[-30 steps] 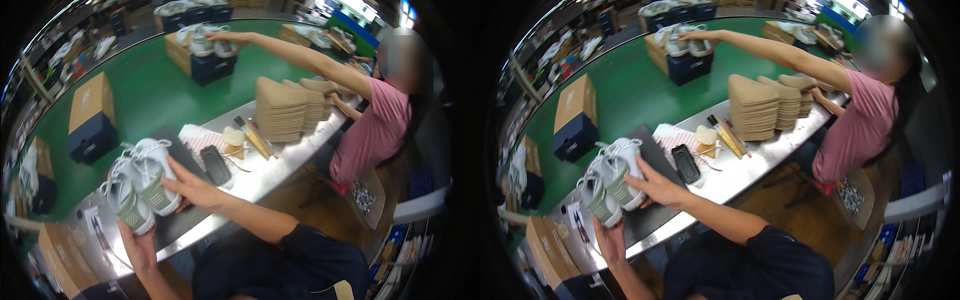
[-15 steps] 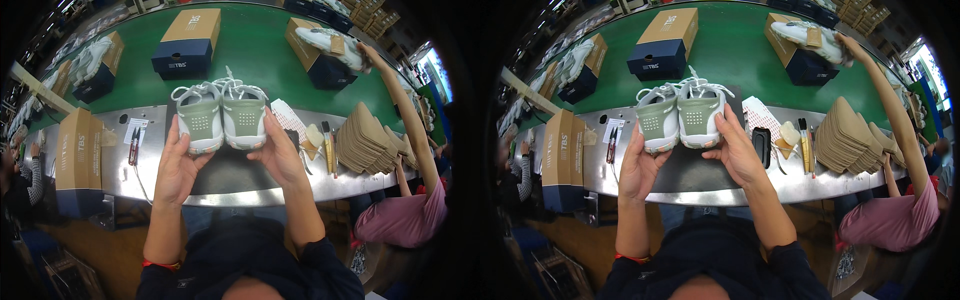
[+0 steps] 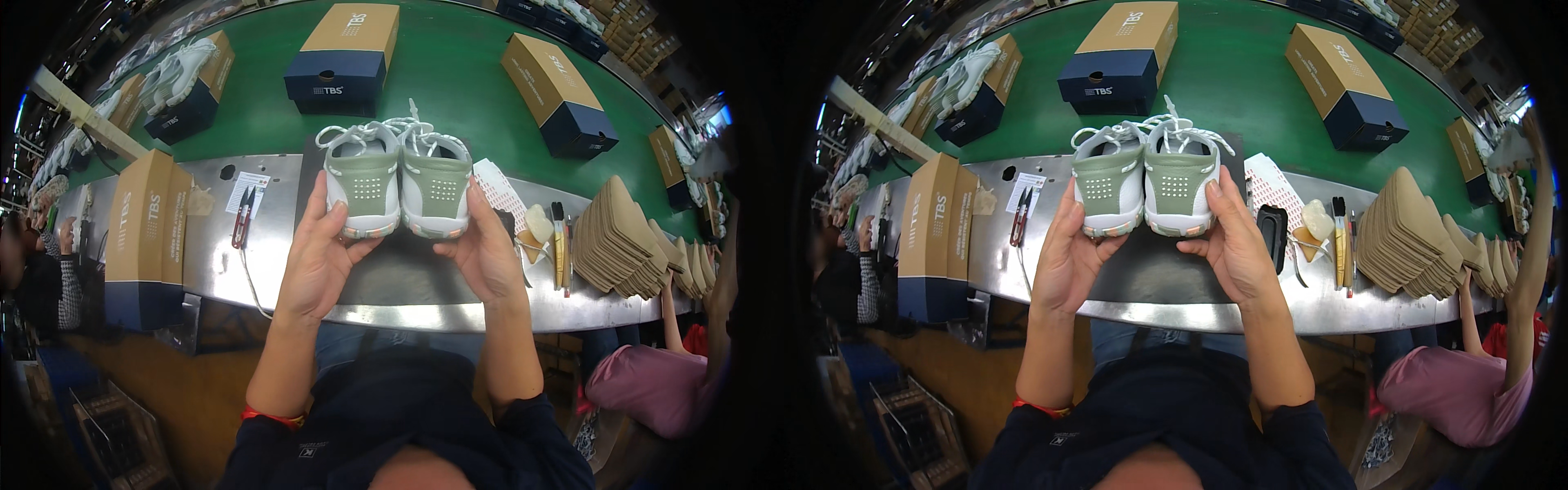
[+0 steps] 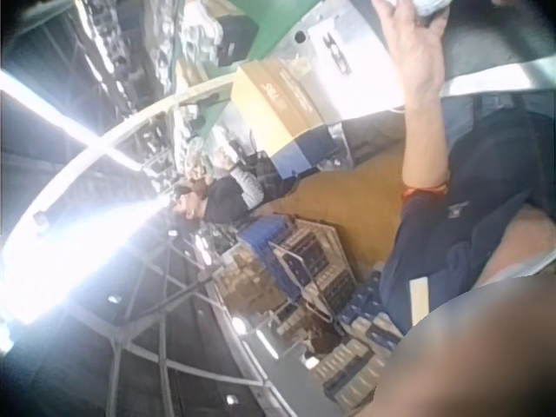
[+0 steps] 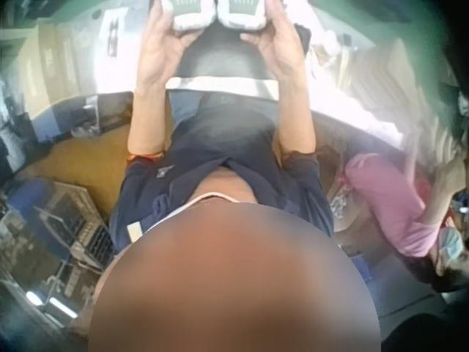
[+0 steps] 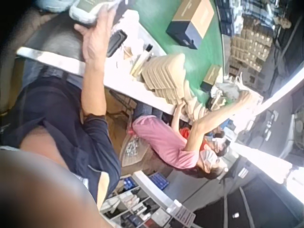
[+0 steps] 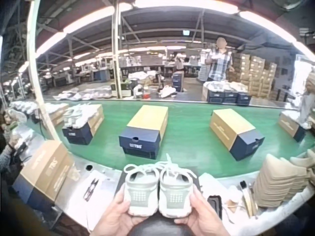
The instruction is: The person inspects white sneakers on a factory assembly line, turning them over to check the soles and uppers, then places them into branded boxes. The person also uses a small tool to adjust or remove a tag from the shoes before packaging.
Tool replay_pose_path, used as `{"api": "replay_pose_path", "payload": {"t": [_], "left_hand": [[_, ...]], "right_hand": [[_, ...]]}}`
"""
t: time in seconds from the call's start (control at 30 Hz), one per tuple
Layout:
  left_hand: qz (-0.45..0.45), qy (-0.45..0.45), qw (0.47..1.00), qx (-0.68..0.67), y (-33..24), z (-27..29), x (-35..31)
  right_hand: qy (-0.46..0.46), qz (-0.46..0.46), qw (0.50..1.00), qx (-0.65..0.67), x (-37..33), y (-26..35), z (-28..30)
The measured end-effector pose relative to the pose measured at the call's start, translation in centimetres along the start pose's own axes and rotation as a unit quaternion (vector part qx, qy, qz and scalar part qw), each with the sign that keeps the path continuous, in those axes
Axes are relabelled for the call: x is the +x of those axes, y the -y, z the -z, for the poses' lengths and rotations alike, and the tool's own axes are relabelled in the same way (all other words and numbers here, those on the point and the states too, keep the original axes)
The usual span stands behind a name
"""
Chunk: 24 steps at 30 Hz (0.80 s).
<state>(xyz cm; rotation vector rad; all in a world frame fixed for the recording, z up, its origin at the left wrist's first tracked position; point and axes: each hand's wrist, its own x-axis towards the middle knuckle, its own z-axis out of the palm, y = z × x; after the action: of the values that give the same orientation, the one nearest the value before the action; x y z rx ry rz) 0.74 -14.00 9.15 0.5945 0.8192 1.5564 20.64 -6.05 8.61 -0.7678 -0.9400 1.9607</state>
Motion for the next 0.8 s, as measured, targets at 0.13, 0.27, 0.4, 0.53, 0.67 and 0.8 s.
{"api": "replay_pose_path", "payload": {"t": [0.13, 0.27, 0.4, 0.53, 0.67, 0.8], "left_hand": [[0.003, 0.002, 1.0, -0.002, -0.1, 0.0, -0.1], [0.007, -0.013, 1.0, 0.01, 0.0, 0.0, -0.1], [0.004, -0.008, 1.0, 0.009, 0.1, -0.1, 0.0], [0.008, -0.009, 1.0, 0.005, 0.3, 0.0, -0.4], [0.038, -0.046, 0.995, 0.085, 1.6, 0.2, -1.3], [-0.019, -0.073, 0.995, 0.068, 3.7, 0.5, -1.2]], "right_hand": [[0.004, -0.004, 1.0, 0.005, 0.0, 0.0, 0.0], [0.005, 0.001, 1.0, 0.007, -0.1, 0.0, -0.1], [0.012, 0.0, 1.0, 0.009, -0.1, 0.1, 0.0], [0.022, -0.007, 1.0, 0.011, -0.3, -0.2, 0.0], [0.004, -0.008, 0.996, -0.087, -1.5, -1.9, -0.6], [-0.036, -0.006, 0.994, -0.105, -1.7, -3.6, -0.6]]}}
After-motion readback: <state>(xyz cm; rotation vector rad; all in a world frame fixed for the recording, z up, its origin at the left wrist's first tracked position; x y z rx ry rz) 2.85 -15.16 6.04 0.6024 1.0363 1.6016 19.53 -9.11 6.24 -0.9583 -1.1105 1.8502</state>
